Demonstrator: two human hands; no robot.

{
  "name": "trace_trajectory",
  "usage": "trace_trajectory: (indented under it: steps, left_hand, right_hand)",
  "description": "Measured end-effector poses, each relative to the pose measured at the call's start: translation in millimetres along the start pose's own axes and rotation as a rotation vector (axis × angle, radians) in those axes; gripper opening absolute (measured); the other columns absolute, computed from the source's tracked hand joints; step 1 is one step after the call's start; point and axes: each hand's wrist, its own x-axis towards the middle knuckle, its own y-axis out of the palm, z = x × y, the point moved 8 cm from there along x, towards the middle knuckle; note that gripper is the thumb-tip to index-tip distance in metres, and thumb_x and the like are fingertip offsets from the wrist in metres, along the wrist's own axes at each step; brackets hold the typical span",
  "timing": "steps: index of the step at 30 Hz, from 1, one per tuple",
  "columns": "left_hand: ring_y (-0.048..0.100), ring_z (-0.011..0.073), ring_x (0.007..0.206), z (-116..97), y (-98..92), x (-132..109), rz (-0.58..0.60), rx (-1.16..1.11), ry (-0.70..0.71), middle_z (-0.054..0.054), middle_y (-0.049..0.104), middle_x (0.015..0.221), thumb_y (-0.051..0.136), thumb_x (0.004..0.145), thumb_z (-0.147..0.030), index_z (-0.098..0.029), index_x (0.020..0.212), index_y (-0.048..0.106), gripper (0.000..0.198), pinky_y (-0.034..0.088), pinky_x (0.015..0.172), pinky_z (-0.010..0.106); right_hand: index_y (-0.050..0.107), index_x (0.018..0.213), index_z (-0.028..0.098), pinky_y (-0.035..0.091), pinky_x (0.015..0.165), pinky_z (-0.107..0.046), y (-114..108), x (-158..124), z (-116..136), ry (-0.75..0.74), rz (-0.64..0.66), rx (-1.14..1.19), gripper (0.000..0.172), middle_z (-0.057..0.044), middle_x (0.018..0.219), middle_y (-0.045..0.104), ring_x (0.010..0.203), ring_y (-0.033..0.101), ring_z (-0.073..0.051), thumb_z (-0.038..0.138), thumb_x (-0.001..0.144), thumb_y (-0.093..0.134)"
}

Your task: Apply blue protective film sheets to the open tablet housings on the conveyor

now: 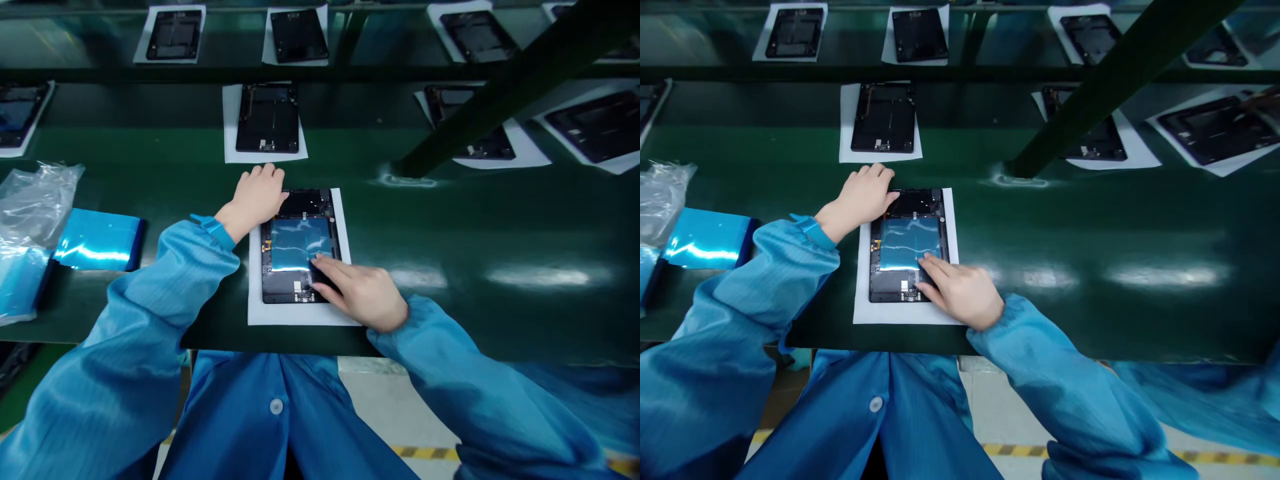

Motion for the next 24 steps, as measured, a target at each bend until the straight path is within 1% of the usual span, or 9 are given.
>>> trace_trajectory:
  steps: [2, 4, 6, 8, 9, 11, 15, 18, 24]
  left_hand:
    - [0.059, 0.0409, 0.135, 4, 9.2, 11, 0.014, -0.01, 0.013, 0.025, 0.063, 0.143, 0.055, 0.106, -0.03, -0.004, 0.141, 0.061, 0.043, 0.051, 0.108, 0.052]
    - [0.063, 0.0376, 0.128, 7, 16.1, 18, 0.029, -0.034, 0.056, 0.022, 0.068, 0.136, 0.054, 0.107, -0.028, -0.007, 0.137, 0.064, 0.038, 0.052, 0.105, 0.05]
    - [0.067, 0.034, 0.118, 12, 20.4, 23, 0.036, -0.056, 0.088, 0.019, 0.072, 0.126, 0.052, 0.107, -0.027, -0.01, 0.131, 0.067, 0.033, 0.054, 0.101, 0.048]
    - [0.069, 0.0327, 0.112, 13, 22.7, 27, 0.036, -0.057, 0.124, 0.017, 0.073, 0.121, 0.05, 0.108, -0.027, -0.012, 0.125, 0.069, 0.029, 0.055, 0.098, 0.047]
    - [0.069, 0.0328, 0.111, 12, 23.0, 28, 0.03, -0.051, 0.145, 0.017, 0.073, 0.12, 0.049, 0.108, -0.026, -0.013, 0.122, 0.07, 0.029, 0.055, 0.097, 0.047]
    - [0.069, 0.0339, 0.112, 9, 21.6, 27, 0.01, -0.035, 0.179, 0.017, 0.073, 0.118, 0.045, 0.109, -0.025, -0.013, 0.12, 0.071, 0.03, 0.055, 0.096, 0.047]
    - [0.071, 0.0317, 0.104, 3, 10.2, 20, -0.031, -0.071, 0.173, 0.017, 0.069, 0.119, 0.04, 0.11, -0.023, -0.012, 0.124, 0.068, 0.033, 0.056, 0.089, 0.045]
    - [0.071, 0.0268, 0.09, 3, -6.0, 11, -0.087, -0.176, 0.153, 0.015, 0.065, 0.121, 0.04, 0.11, -0.027, -0.016, 0.123, 0.068, 0.032, 0.056, 0.077, 0.041]
    - [0.069, 0.0265, 0.093, 1, -34.1, 0, -0.21, -0.29, 0.198, 0.012, 0.061, 0.119, 0.039, 0.109, -0.031, -0.024, 0.117, 0.068, 0.031, 0.054, 0.073, 0.042]
  right_hand:
    - [0.078, 0.128, 0.019, 0.067, 0.088, -0.032, -8, -19, 4, -0.04, -0.055, 0.126, 0.032, -0.009, 0.126, 0.081, 0.103, 0.083, -0.022, 0.034, 0.109, 0.056]
    - [0.08, 0.121, 0.021, 0.068, 0.086, -0.032, -17, -33, -6, 0.039, -0.16, 0.236, 0.028, -0.007, 0.117, 0.084, 0.097, 0.083, -0.022, 0.03, 0.108, 0.057]
    - [0.08, 0.117, 0.021, 0.068, 0.078, -0.034, -24, -44, -30, 0.253, -0.293, 0.331, 0.026, -0.008, 0.109, 0.085, 0.083, 0.083, -0.022, 0.03, 0.106, 0.059]
    - [0.08, 0.116, 0.019, 0.067, 0.068, -0.037, -22, -54, -55, 0.494, -0.369, 0.42, 0.026, -0.008, 0.096, 0.085, 0.068, 0.079, -0.022, 0.035, 0.105, 0.062]
    - [0.079, 0.117, 0.019, 0.066, 0.065, -0.037, -19, -57, -64, 0.581, -0.371, 0.458, 0.028, -0.007, 0.088, 0.084, 0.063, 0.077, -0.021, 0.038, 0.103, 0.065]
    - [0.078, 0.119, 0.019, 0.066, 0.064, -0.038, -12, -58, -72, 0.66, -0.331, 0.498, 0.032, -0.006, 0.084, 0.082, 0.061, 0.075, -0.021, 0.042, 0.099, 0.07]
    - [0.076, 0.121, 0.019, 0.065, 0.064, -0.035, -11, -56, -69, 0.67, -0.267, 0.513, 0.035, -0.009, 0.105, 0.083, 0.066, 0.076, -0.019, 0.042, 0.094, 0.076]
    - [0.076, 0.123, 0.021, 0.065, 0.065, -0.035, -11, -59, -65, 0.697, -0.236, 0.547, 0.036, -0.008, 0.104, 0.082, 0.067, 0.075, -0.018, 0.041, 0.094, 0.076]
    - [0.071, 0.135, 0.02, 0.062, 0.061, -0.034, -4, -70, -71, 0.791, -0.17, 0.698, 0.05, -0.007, 0.102, 0.082, 0.06, 0.068, -0.016, 0.049, 0.094, 0.075]
